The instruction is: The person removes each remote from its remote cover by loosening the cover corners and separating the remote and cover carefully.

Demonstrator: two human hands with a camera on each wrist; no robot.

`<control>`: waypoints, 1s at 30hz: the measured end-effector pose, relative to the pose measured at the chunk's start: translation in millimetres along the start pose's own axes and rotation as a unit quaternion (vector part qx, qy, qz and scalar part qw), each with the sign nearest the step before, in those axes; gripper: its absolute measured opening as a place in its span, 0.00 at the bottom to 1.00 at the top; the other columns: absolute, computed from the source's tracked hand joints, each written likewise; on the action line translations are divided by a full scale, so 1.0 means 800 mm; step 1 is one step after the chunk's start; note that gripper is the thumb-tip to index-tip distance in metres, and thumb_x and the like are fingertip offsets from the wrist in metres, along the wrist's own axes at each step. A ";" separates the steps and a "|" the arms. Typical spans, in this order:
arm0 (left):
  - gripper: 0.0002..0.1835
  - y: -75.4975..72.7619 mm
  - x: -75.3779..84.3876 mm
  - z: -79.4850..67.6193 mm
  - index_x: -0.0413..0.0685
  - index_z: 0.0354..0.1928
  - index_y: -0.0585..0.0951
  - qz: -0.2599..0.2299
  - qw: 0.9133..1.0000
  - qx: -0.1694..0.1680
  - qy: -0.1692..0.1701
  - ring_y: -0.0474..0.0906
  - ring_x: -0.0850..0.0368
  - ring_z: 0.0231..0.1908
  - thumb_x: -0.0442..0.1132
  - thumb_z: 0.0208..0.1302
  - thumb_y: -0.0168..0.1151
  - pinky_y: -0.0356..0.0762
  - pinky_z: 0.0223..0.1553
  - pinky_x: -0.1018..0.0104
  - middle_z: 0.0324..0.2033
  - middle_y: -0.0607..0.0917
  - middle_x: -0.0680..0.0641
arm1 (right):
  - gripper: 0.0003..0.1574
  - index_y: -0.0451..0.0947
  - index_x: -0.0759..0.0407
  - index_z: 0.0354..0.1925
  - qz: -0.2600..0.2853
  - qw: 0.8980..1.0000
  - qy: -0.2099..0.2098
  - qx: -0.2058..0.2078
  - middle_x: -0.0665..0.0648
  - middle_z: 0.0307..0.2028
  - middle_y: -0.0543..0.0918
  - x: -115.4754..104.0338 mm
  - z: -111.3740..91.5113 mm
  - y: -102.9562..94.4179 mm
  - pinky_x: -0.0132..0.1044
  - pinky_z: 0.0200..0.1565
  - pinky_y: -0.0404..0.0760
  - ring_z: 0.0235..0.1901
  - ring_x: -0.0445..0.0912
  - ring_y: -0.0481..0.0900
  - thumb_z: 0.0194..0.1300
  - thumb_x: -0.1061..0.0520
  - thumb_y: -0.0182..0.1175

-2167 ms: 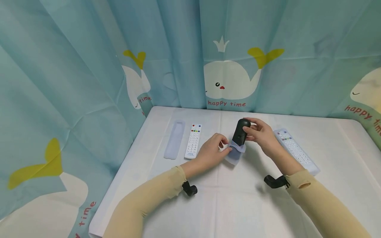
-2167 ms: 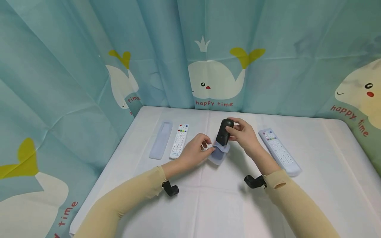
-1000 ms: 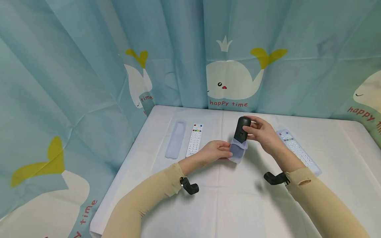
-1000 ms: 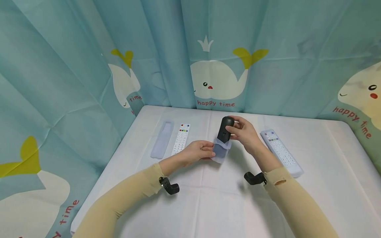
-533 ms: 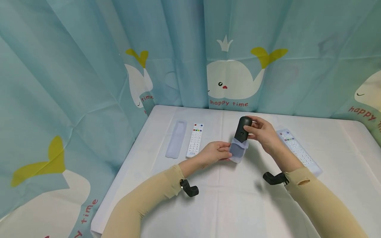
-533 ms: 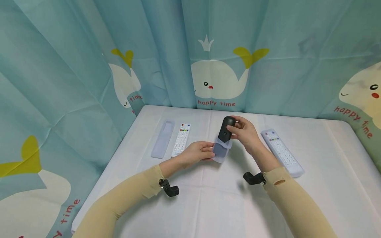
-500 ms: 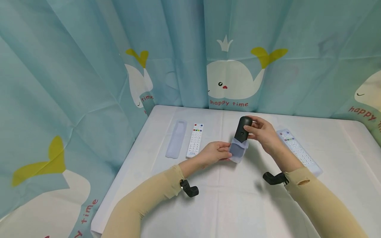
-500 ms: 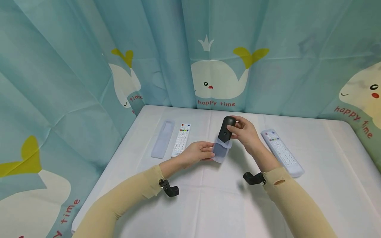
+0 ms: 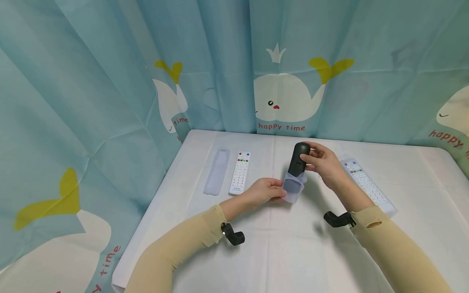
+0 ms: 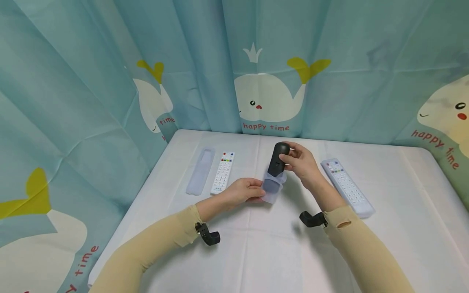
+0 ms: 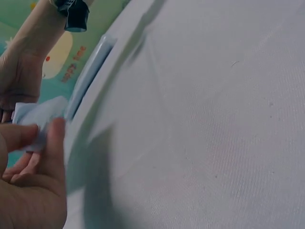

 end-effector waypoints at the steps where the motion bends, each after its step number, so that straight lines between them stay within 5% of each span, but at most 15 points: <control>1: 0.18 0.000 -0.001 0.000 0.28 0.59 0.78 -0.005 1.000 -0.007 -0.013 0.84 0.54 0.44 0.28 0.70 0.63 0.83 0.51 0.59 0.46 0.86 0.41 | 0.39 0.61 0.67 0.74 0.000 1.000 0.001 -0.005 0.49 0.45 0.83 0.000 0.000 0.001 0.31 0.42 0.85 0.40 0.39 0.85 0.71 0.63 0.64; 7: 0.15 -0.003 0.005 0.000 0.31 0.56 0.79 -0.024 0.998 -0.034 -0.042 0.83 0.57 0.40 0.33 0.73 0.60 0.84 0.44 0.66 0.42 0.85 0.46 | 0.37 0.63 0.67 0.73 -0.010 0.999 -0.001 -0.043 0.49 0.47 0.83 0.003 0.002 0.005 0.33 0.42 0.85 0.42 0.40 0.85 0.72 0.62 0.64; 13: 0.23 -0.002 0.010 -0.002 0.28 0.67 0.72 -0.012 0.995 -0.094 -0.020 0.83 0.52 0.52 0.27 0.73 0.58 0.82 0.52 0.61 0.56 0.84 0.40 | 0.36 0.64 0.67 0.72 -0.001 0.999 -0.004 -0.038 0.49 0.44 0.84 0.002 0.003 0.002 0.33 0.41 0.85 0.40 0.39 0.86 0.71 0.62 0.64; 30: 0.32 0.000 0.005 -0.009 0.33 0.74 0.65 0.041 0.999 -0.020 0.022 0.85 0.53 0.47 0.25 0.70 0.62 0.84 0.49 0.62 0.52 0.86 0.36 | 0.37 0.61 0.69 0.74 -0.007 1.000 0.000 0.003 0.48 0.43 0.82 0.004 0.004 -0.005 0.31 0.40 0.85 0.39 0.38 0.84 0.72 0.64 0.62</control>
Point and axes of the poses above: each hand's wrist, its own z-axis towards the middle knuckle, its own y-axis out of the palm, x = y × z, the point moved 5 cm from there along z, towards the middle knuckle
